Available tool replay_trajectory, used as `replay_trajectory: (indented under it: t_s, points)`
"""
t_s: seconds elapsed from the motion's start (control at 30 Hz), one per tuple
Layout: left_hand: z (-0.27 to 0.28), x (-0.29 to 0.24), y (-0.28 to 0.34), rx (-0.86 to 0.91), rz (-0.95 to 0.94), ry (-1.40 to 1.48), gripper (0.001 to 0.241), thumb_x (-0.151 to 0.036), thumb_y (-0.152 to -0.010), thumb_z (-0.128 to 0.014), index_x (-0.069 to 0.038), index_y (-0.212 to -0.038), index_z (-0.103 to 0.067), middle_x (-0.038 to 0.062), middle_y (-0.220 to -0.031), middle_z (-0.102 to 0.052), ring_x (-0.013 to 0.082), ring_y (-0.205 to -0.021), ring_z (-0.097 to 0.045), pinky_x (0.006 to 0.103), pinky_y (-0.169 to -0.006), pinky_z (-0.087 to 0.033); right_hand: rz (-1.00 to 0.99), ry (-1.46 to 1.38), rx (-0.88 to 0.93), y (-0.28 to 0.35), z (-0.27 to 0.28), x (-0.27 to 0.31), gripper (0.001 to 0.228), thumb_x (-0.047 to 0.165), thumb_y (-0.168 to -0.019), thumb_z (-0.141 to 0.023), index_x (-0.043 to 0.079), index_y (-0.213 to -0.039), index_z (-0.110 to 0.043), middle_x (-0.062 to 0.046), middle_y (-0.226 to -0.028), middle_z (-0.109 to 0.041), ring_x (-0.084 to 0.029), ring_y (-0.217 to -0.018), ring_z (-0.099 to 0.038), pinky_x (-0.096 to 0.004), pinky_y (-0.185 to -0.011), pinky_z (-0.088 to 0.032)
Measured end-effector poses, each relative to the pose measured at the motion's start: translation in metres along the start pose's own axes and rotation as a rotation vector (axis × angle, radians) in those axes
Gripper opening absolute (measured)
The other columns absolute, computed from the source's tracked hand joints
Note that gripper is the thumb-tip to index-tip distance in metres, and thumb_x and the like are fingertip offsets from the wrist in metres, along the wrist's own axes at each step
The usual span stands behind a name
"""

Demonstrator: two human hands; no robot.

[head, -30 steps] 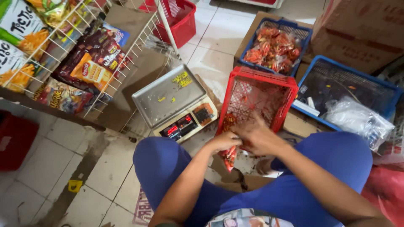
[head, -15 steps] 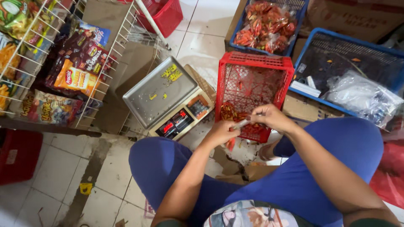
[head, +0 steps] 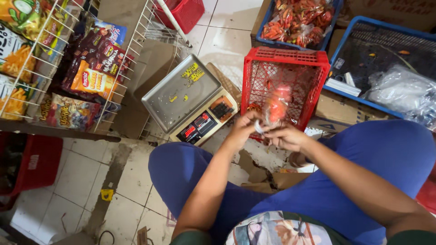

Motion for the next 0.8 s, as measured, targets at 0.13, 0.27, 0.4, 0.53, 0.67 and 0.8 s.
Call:
replay_trajectory:
  t_s: [0.13,0.27,0.4,0.53,0.67,0.8]
  points:
    - [-0.01,-0.04,0.011,0.225,-0.303,-0.261,0.01,0.004,-0.091,-0.066,0.0,-0.1,-0.067,0.009,-0.119,-0.061,0.0233,-0.117,-0.057,0.0339,-0.104,-0.043,-0.076,0.06,-0.06,0.005,0.017,0.023,0.025,0.006,-0.079,-0.069,0.007,-0.102,-0.075,-0.013,-0.09,-0.078,-0.022,-0.078,-0.074,-0.036,-0.074,-0.059]
    - [-0.002,-0.011,-0.004,-0.038,-0.304,-0.523,0.009,0.0,-0.089,-0.069,-0.001,-0.095,-0.063,0.01,-0.104,-0.064,0.0251,-0.099,-0.064,0.0369,-0.09,-0.051,0.27,0.639,-0.181,-0.012,0.008,0.037,0.015,-0.002,-0.081,-0.072,0.002,-0.095,-0.078,-0.009,-0.092,-0.078,-0.013,-0.081,-0.069,-0.028,-0.079,-0.055]
    - [-0.01,0.03,-0.01,-0.378,-0.21,-0.635,0.009,-0.001,-0.091,-0.064,-0.002,-0.099,-0.061,0.013,-0.099,-0.066,0.0296,-0.093,-0.066,0.0411,-0.084,-0.053,0.51,0.951,-0.376,-0.005,-0.01,0.041,0.008,0.002,-0.083,-0.073,-0.001,-0.09,-0.075,-0.007,-0.087,-0.077,-0.011,-0.078,-0.068,-0.027,-0.075,-0.054]
    - [-0.03,0.018,0.006,-0.49,-0.265,-0.769,0.01,0.0,-0.09,-0.062,-0.002,-0.099,-0.06,0.017,-0.096,-0.067,0.0378,-0.095,-0.064,0.0473,-0.085,-0.05,0.409,0.865,-0.517,0.007,-0.016,0.02,0.008,0.004,-0.087,-0.071,-0.001,-0.093,-0.072,-0.007,-0.082,-0.073,-0.012,-0.069,-0.065,-0.03,-0.062,-0.054]
    - [-0.047,-0.022,0.016,-0.428,-0.386,-1.002,0.017,0.003,-0.083,-0.061,-0.004,-0.099,-0.059,0.016,-0.097,-0.063,0.0385,-0.097,-0.06,0.0506,-0.086,-0.046,0.464,0.897,-0.515,0.006,-0.005,0.014,0.009,0.003,-0.087,-0.07,-0.001,-0.095,-0.071,-0.007,-0.082,-0.072,-0.011,-0.071,-0.065,-0.028,-0.065,-0.054]
    - [-0.054,-0.034,0.017,-0.359,-0.479,-1.144,0.02,0.004,-0.083,-0.061,-0.005,-0.101,-0.055,0.013,-0.099,-0.058,0.0361,-0.1,-0.056,0.0499,-0.089,-0.043,0.422,0.896,-0.434,0.003,0.008,0.015,0.013,0.001,-0.087,-0.069,-0.002,-0.1,-0.068,-0.008,-0.088,-0.073,-0.011,-0.077,-0.066,-0.028,-0.071,-0.054]
Point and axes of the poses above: each hand's wrist, its own y-axis away from the middle knuckle, its own z-axis out of the back of the hand, x = y × z, the point moved 3 cm from there along -y, towards the middle knuckle
